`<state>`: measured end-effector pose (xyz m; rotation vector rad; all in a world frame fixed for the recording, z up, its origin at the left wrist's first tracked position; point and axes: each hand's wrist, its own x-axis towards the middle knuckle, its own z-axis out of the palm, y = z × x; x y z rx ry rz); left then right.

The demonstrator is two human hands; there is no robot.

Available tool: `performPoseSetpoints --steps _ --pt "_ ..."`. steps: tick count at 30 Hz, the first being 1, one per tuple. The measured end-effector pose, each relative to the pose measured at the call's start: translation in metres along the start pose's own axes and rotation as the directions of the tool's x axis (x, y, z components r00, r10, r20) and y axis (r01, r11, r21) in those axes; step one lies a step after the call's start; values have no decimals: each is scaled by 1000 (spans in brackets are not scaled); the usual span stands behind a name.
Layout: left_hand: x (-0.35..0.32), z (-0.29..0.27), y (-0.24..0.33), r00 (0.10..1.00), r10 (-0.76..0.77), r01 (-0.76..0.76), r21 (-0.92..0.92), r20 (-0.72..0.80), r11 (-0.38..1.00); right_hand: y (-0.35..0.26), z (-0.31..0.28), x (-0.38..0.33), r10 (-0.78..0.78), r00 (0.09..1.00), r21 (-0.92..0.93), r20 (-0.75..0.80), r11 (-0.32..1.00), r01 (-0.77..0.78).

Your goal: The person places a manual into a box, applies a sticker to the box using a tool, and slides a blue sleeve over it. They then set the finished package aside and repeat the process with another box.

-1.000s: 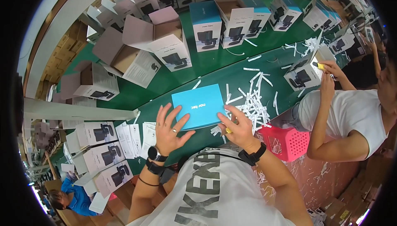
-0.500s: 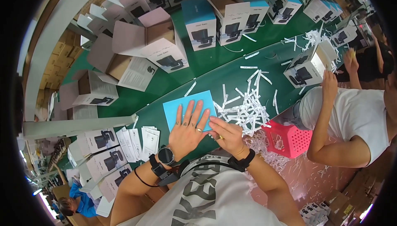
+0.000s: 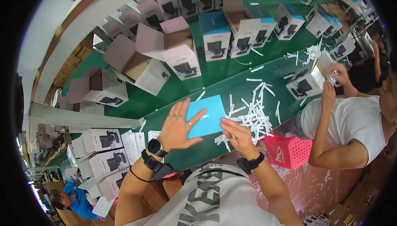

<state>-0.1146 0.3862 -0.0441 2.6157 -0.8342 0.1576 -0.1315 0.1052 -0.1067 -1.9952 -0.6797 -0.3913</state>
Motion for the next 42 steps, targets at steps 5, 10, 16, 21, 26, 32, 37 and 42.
performPoseSetpoints --steps 5,10,16,21,26,32,37,42 --pt "-58 -18 -18 939 -286 284 -36 -189 958 -14 -10 -26 540 841 193 -40 830 -524" --pt "-111 -7 -73 310 -824 869 -211 -474 448 17 -39 -109 839 542 224 48 520 -824" --pt "-65 18 -181 96 -600 986 -9 -794 169 52 -29 -110 838 506 232 203 461 -857" --pt "-79 15 -215 186 -601 981 177 -777 76 67 -27 -90 773 538 154 335 519 -841" --pt "42 -50 -114 573 -277 524 85 -771 847 93 -17 -133 790 464 197 401 420 -886" --pt "169 -33 -117 826 -499 550 176 -264 817 82 -1 -63 535 701 134 472 742 -657" --pt "99 -10 -114 893 -234 279 65 -383 958 47 -23 0 556 718 171 418 728 -664" --pt "-17 -34 -19 957 -162 155 -50 -239 987 18 -28 44 448 890 274 84 849 -453"
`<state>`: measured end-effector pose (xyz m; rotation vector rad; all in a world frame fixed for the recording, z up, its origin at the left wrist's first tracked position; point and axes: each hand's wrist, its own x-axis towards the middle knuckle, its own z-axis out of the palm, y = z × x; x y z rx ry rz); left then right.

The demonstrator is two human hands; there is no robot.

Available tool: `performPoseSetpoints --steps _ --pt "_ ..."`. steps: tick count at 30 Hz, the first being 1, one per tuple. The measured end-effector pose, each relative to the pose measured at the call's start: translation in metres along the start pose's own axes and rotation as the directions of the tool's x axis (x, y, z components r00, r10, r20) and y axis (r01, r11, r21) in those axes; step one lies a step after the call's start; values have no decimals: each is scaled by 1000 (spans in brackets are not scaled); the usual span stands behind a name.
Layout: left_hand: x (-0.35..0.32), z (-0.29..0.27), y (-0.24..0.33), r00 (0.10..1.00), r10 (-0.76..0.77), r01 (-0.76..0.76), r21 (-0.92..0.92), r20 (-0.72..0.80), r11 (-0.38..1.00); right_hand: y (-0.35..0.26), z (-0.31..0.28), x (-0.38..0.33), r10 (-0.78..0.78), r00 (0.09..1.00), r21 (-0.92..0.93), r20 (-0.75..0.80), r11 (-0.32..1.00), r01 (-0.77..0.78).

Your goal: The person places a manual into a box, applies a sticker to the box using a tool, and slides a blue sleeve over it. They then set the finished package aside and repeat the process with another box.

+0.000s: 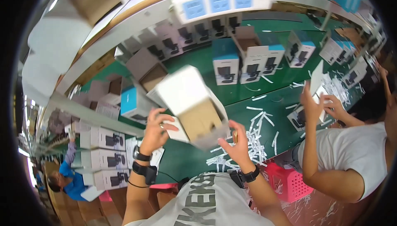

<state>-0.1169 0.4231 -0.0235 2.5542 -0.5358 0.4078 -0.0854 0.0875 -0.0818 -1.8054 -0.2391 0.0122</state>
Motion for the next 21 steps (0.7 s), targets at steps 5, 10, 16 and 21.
performPoseSetpoints --steps 5,10,16,21 --pt "-57 45 73 869 -433 283 -476 -241 832 3 12 -5 -59 997 12 -55 998 60" --pt "-83 104 83 901 -434 255 -845 30 471 8 12 -26 220 975 181 30 958 -222" --pt "-63 114 76 639 -750 380 -918 174 111 -6 44 -33 144 988 -92 -53 985 -148" --pt "-38 116 89 599 -800 290 -941 37 174 16 60 -16 300 951 113 -72 950 -292"
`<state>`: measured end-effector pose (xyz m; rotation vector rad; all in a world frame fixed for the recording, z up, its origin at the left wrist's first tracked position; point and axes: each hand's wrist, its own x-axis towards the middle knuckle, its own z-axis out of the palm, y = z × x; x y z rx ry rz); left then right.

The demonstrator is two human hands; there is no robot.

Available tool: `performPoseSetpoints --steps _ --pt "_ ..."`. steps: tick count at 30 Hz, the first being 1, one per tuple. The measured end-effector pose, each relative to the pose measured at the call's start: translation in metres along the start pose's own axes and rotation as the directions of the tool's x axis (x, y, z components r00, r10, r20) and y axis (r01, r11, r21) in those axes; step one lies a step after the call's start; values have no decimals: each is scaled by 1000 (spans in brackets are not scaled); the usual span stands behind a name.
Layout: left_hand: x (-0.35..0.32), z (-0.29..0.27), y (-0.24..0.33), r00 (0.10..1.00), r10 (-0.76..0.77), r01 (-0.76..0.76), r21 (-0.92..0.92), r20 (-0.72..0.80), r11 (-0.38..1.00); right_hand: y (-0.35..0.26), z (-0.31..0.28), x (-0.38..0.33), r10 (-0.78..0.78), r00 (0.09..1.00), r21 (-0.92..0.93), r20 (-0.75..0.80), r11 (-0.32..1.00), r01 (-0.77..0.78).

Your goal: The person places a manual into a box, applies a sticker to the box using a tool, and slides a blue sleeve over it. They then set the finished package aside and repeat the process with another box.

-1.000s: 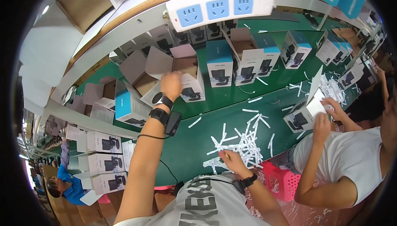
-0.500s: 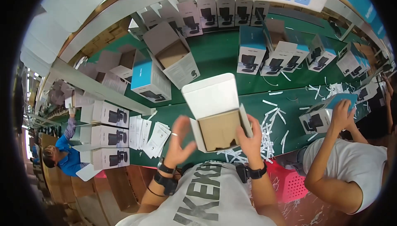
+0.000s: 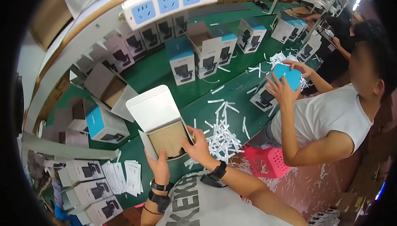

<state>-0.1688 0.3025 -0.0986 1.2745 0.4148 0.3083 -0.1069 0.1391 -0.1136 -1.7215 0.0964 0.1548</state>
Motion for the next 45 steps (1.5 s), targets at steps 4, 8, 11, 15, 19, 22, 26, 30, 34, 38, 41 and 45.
performPoseSetpoints --steps 4,8,11,15,19,22,26,30,34,38,41,45 --pt "13 3 0 999 -45 45 28 -27 999 -3 -1 5 -77 994 -45 -80 996 73" --pt "5 -22 9 988 -141 139 40 62 989 -15 12 -12 -121 992 -248 26 961 124" --pt "1 -51 -35 998 8 -38 469 66 882 16 9 -11 14 1000 -21 14 1000 -14" --pt "33 -75 21 928 -46 -53 254 369 966 -10 -17 -1 -77 997 84 15 994 76" --pt "56 -174 -35 992 125 -93 840 31 535 -1 -30 -4 -11 1000 -12 26 1000 12" --pt "6 -323 -131 996 77 -29 985 43 -171 21 6 3 11 997 -164 76 986 2" --pt "6 -318 -138 995 96 35 999 -36 12 3 2 -3 -40 994 -100 100 994 50" --pt "18 -288 -116 985 99 120 973 -141 195 -3 -17 -7 -41 994 -71 98 996 48" --pt "12 -300 -101 992 97 80 996 -82 24 -2 -39 -10 -283 926 -36 250 953 301" --pt "-9 -291 -57 906 421 -186 937 48 294 11 -71 -26 -139 890 36 435 990 137" --pt "0 -195 45 886 415 -179 674 -206 717 7 -105 -35 315 821 -8 476 935 -354" --pt "-19 -53 169 722 691 -681 -149 28 717 49 -104 -42 296 828 -29 477 946 -321"
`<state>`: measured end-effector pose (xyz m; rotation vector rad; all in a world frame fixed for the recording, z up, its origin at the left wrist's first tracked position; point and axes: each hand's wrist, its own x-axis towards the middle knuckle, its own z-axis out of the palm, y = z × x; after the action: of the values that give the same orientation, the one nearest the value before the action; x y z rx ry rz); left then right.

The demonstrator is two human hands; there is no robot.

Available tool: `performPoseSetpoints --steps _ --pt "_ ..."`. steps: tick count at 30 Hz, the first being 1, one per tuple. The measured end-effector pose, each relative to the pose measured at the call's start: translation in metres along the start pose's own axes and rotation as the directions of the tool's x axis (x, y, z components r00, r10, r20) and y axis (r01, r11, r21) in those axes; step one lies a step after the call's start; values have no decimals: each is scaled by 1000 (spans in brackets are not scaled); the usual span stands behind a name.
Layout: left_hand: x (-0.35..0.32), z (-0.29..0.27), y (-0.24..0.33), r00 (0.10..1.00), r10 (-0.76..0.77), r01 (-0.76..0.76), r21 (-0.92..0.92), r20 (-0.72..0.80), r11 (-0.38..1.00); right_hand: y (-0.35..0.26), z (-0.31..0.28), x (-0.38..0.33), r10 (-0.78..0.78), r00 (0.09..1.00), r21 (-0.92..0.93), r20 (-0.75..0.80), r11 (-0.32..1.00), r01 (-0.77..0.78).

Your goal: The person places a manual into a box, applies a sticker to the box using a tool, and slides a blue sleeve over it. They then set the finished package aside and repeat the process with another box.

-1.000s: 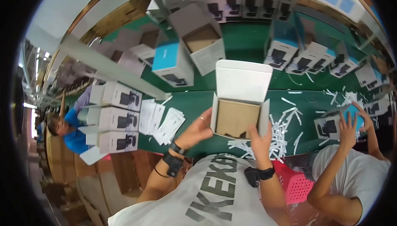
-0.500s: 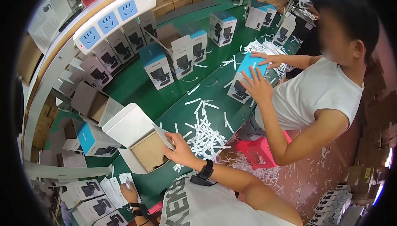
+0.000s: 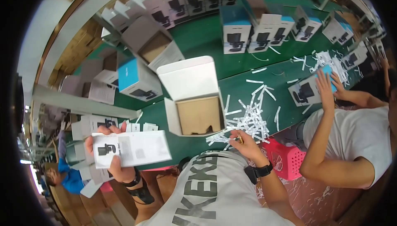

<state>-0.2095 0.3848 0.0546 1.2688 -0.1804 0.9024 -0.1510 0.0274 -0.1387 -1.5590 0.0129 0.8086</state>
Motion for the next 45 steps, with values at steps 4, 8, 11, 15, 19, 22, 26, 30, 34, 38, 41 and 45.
performPoseSetpoints --steps 4,8,11,15,19,22,26,30,34,38,41,45 --pt "9 38 -26 924 165 -281 321 346 904 14 6 12 -61 995 -149 81 986 73" --pt "17 22 -50 690 -320 -344 682 650 645 7 4 8 -28 999 -140 38 990 33" --pt "7 19 -55 638 -423 -492 763 643 418 -7 -3 -6 -1 999 -80 -36 997 -2" --pt "-28 -5 -70 768 -500 105 692 400 714 -45 -4 -10 -29 987 -99 -155 995 14" --pt "-57 6 -97 838 -386 -8 715 386 699 -114 27 26 -236 939 89 -249 960 265" --pt "-83 11 -128 884 -465 424 487 -41 764 -110 47 38 -281 928 101 -244 945 312" --pt "-105 10 -126 836 -544 522 407 -70 750 -91 57 52 -307 918 120 -250 931 344" --pt "-87 3 -123 751 -654 637 370 -98 676 -89 65 54 -301 914 92 -271 937 336" --pt "-105 1 -129 707 -670 707 180 -229 684 -85 70 56 -332 895 36 -298 933 359" --pt "-107 -12 -132 659 -720 738 373 -219 562 -81 77 60 -344 888 37 -304 928 372" --pt "-116 -10 -135 730 -650 674 376 -210 635 -83 83 62 -359 873 25 -329 921 389" --pt "-99 -1 -124 903 -422 408 462 -78 787 -71 86 63 -344 876 -17 -339 933 360"
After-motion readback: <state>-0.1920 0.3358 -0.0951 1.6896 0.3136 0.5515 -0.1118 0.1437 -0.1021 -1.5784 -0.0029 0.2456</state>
